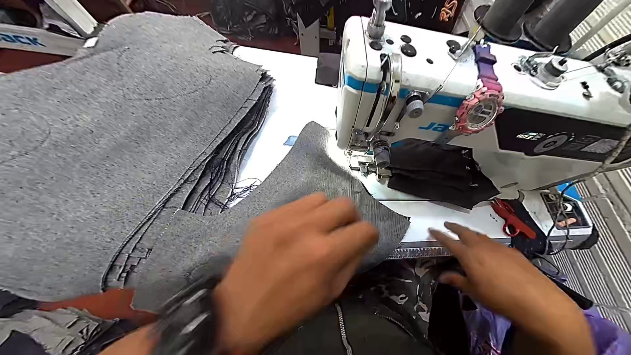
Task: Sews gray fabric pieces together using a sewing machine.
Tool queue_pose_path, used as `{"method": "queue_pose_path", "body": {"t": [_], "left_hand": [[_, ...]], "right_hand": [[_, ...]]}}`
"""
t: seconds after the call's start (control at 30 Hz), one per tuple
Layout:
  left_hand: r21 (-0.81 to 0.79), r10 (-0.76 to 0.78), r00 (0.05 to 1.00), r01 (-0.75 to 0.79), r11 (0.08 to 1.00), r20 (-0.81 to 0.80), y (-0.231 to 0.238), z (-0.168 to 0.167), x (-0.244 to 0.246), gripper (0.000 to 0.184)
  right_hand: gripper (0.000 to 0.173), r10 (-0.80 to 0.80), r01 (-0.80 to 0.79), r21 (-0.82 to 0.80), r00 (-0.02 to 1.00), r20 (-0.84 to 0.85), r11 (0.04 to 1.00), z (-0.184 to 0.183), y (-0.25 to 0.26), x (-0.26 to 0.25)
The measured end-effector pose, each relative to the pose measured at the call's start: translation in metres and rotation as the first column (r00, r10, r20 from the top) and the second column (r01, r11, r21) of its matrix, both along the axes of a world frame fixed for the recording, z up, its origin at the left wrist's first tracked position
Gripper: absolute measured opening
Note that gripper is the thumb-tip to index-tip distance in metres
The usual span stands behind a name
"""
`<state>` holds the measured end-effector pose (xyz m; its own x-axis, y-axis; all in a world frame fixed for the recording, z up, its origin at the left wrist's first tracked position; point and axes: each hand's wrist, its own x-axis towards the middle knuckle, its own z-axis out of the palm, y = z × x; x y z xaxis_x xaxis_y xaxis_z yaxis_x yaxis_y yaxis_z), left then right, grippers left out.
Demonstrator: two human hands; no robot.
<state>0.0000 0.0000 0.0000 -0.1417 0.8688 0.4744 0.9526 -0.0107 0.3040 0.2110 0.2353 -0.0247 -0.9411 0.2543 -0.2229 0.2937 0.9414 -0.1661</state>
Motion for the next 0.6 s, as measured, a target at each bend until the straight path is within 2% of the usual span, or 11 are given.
{"method": "queue_pose_path", "body": {"t": [0.03,0.1,0.17,0.27,0.37,0.47,0.53,0.6], "left_hand": [[-0.046,-0.052,0.998,0.051,0.998,-0.019,0.024,-0.016,-0.007,0.015],[-0.256,-0.199,0.979,0.203,0.945,0.042,0.072,-0.046,-0.026,0.014],[-0.406,-0.19,0.976,0.218,0.887,0.108,0.109,-0.069,-0.052,0.018],[-0.292,-0.043,0.983,0.095,0.952,0.18,0.119,-0.096,-0.091,0.021],[-0.142,0.075,0.955,-0.034,0.989,0.288,0.11,-0.116,-0.111,0.019],[-0.22,0.289,0.844,-0.208,0.953,0.451,0.105,-0.113,-0.118,0.02],[-0.267,0.372,0.819,-0.278,0.923,0.437,0.105,-0.109,-0.121,0.021],[-0.3,0.402,0.823,-0.297,0.906,0.401,0.107,-0.106,-0.121,0.023]], "right_hand": [[0.055,-0.052,0.052,0.002,0.998,-0.019,0.999,-0.006,0.012,-0.016],[0.037,-0.081,0.058,-0.124,0.979,-0.185,0.991,-0.019,0.036,-0.059],[0.021,-0.222,0.088,-0.311,0.878,-0.425,0.946,-0.043,0.045,-0.104],[0.018,-0.322,0.094,-0.368,0.709,-0.627,0.925,-0.068,0.036,-0.153],[0.021,-0.384,0.114,-0.409,0.632,-0.673,0.905,-0.078,0.022,-0.185],[0.027,-0.444,0.162,-0.446,0.611,-0.655,0.88,-0.094,0.016,-0.203],[0.021,-0.46,0.178,-0.456,0.613,-0.642,0.872,-0.097,0.012,-0.209],[0.019,-0.409,0.152,-0.418,0.649,-0.641,0.896,-0.1,0.015,-0.209]]}}
